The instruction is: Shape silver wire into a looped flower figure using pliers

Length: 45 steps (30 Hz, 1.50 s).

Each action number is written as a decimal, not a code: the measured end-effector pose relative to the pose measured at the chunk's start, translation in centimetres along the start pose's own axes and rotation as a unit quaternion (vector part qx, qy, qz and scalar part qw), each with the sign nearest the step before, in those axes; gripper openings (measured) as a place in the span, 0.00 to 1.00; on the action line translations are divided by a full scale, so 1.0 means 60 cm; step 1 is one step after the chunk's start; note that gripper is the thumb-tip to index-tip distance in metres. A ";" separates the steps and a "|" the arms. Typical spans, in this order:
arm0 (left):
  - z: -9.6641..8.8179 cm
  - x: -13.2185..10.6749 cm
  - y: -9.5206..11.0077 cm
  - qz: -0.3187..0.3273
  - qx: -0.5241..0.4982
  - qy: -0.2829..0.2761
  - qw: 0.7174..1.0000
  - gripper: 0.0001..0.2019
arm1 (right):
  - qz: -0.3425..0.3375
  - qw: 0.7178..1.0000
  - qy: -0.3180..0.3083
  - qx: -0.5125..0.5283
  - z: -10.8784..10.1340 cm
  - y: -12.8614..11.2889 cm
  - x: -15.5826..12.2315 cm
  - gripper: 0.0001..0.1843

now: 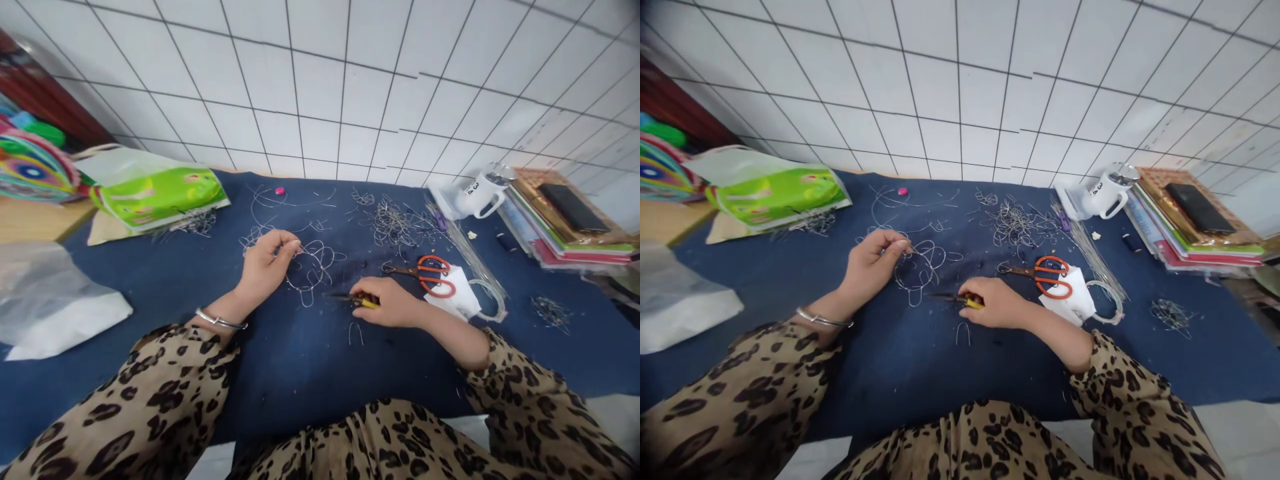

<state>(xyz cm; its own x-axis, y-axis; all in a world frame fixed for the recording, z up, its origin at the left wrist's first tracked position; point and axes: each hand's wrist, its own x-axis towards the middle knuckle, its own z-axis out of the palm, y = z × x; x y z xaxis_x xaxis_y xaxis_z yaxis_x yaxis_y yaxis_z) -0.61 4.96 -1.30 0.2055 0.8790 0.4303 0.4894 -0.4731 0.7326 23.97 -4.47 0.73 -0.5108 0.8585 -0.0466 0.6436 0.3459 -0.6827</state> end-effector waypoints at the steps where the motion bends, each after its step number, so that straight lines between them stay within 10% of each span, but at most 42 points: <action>1: -0.007 0.004 0.001 0.000 0.000 0.016 1.000 0.07 | -0.017 0.999 -0.013 -0.026 0.001 -0.005 -0.001 0.13; 10: -0.067 0.039 0.001 -0.021 -0.035 0.133 0.990 0.07 | -0.022 0.995 -0.032 -0.095 0.003 -0.021 0.002 0.14; 22: -0.047 0.026 0.012 0.004 0.014 -0.083 0.996 0.07 | 0.157 0.973 0.084 -0.147 -0.055 0.026 0.122 0.12; 45: 0.009 -0.011 0.018 0.009 0.026 -0.104 0.994 0.08 | 0.110 0.963 0.103 -0.221 -0.010 0.045 0.139 0.10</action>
<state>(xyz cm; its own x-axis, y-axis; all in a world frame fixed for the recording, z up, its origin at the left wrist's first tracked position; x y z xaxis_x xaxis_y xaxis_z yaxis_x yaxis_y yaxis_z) 0.22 3.88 -1.08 0.3830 0.8663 0.3207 0.5263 -0.4900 0.6949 21.75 3.86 -1.08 -0.2387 0.9708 0.0225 0.9268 0.2347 -0.2932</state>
